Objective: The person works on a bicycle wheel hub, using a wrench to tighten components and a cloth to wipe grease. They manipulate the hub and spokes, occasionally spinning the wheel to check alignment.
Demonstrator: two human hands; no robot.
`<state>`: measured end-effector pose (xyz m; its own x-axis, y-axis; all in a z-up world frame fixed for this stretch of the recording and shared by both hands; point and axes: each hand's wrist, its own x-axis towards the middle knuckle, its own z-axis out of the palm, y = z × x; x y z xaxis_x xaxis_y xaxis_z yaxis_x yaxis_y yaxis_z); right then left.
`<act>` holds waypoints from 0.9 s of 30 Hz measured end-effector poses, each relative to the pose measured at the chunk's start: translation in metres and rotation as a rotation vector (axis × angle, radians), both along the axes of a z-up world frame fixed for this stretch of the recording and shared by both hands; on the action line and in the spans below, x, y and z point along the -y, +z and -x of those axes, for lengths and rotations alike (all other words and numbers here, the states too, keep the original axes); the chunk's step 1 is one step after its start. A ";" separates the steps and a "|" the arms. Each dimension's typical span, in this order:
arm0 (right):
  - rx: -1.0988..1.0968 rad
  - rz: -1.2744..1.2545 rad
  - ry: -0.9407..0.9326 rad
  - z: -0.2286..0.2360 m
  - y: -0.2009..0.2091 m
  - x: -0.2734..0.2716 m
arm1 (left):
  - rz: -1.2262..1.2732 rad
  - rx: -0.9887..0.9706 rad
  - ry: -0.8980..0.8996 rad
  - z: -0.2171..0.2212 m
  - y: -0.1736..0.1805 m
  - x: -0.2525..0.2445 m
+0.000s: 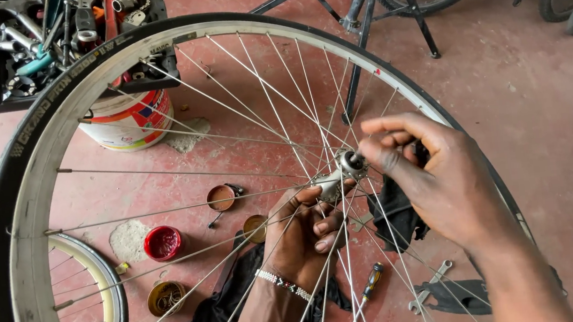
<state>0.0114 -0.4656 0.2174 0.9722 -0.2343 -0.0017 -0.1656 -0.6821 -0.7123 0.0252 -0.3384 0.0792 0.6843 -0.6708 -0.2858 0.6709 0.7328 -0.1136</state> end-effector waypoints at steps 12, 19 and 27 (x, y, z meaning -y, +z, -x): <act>0.092 -0.083 0.019 -0.003 -0.021 0.002 | 0.008 -0.044 -0.007 -0.001 -0.001 0.001; 0.082 -0.176 0.039 0.001 -0.022 0.000 | 0.042 -0.038 0.018 0.001 -0.007 0.001; 0.029 -0.113 -0.004 -0.003 -0.018 0.003 | 0.072 0.010 0.020 0.002 0.004 -0.002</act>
